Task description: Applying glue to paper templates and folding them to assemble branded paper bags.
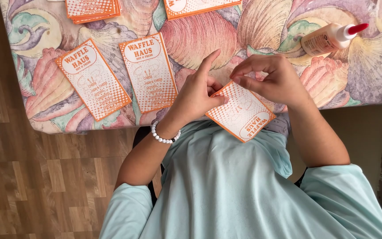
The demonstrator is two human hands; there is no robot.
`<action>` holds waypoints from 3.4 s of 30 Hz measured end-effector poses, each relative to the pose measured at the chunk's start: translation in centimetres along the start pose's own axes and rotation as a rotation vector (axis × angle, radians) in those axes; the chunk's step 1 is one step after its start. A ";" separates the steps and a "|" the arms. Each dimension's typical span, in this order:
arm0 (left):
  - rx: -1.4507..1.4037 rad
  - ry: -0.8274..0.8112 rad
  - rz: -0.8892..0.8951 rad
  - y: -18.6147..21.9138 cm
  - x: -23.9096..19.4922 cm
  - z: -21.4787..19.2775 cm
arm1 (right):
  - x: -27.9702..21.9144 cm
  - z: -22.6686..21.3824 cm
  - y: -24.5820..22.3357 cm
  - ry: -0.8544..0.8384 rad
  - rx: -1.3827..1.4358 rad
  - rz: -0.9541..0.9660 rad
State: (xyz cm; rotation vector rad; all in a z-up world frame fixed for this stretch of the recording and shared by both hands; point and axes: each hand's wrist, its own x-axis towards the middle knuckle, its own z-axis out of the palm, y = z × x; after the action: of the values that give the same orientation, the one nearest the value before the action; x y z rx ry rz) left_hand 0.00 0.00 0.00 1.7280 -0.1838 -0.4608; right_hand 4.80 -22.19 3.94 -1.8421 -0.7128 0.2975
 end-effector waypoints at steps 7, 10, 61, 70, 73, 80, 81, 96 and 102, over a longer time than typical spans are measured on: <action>-0.041 0.201 0.040 -0.8 0.3 -0.4 | -0.4 -2.1 1.2 0.197 0.058 0.122; -0.337 0.335 0.148 -1.4 0.2 -1.5 | -1.1 -2.5 1.7 0.267 0.138 0.185; -0.440 1.010 0.579 3.2 -6.7 -1.6 | 4.6 -0.6 2.3 0.620 0.648 0.211; -0.192 -0.149 0.908 8.9 -11.1 -0.3 | 14.6 -2.1 6.1 0.319 0.202 0.203; -0.154 -0.110 0.936 9.3 -11.0 -0.6 | 16.7 -1.2 8.9 0.303 0.046 0.198; -0.076 -0.063 0.940 8.5 -9.9 -2.2 | 15.4 0.1 8.3 0.482 -0.426 0.220; -0.067 -0.062 0.934 8.2 -9.6 -2.4 | 15.1 0.2 8.7 0.504 -0.419 0.208; 0.043 -0.047 0.828 9.2 -12.5 -3.3 | 13.8 9.6 3.6 0.132 -0.531 -0.144; 0.053 -0.067 0.798 11.2 -12.2 -3.5 | 17.5 14.5 4.3 0.029 -0.754 -0.201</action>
State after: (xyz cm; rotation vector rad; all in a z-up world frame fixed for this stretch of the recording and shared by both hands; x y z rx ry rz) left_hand -8.18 5.25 13.85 1.5372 -0.8969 0.0790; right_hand 12.47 -1.63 -3.26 -2.4411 -1.0759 -0.1607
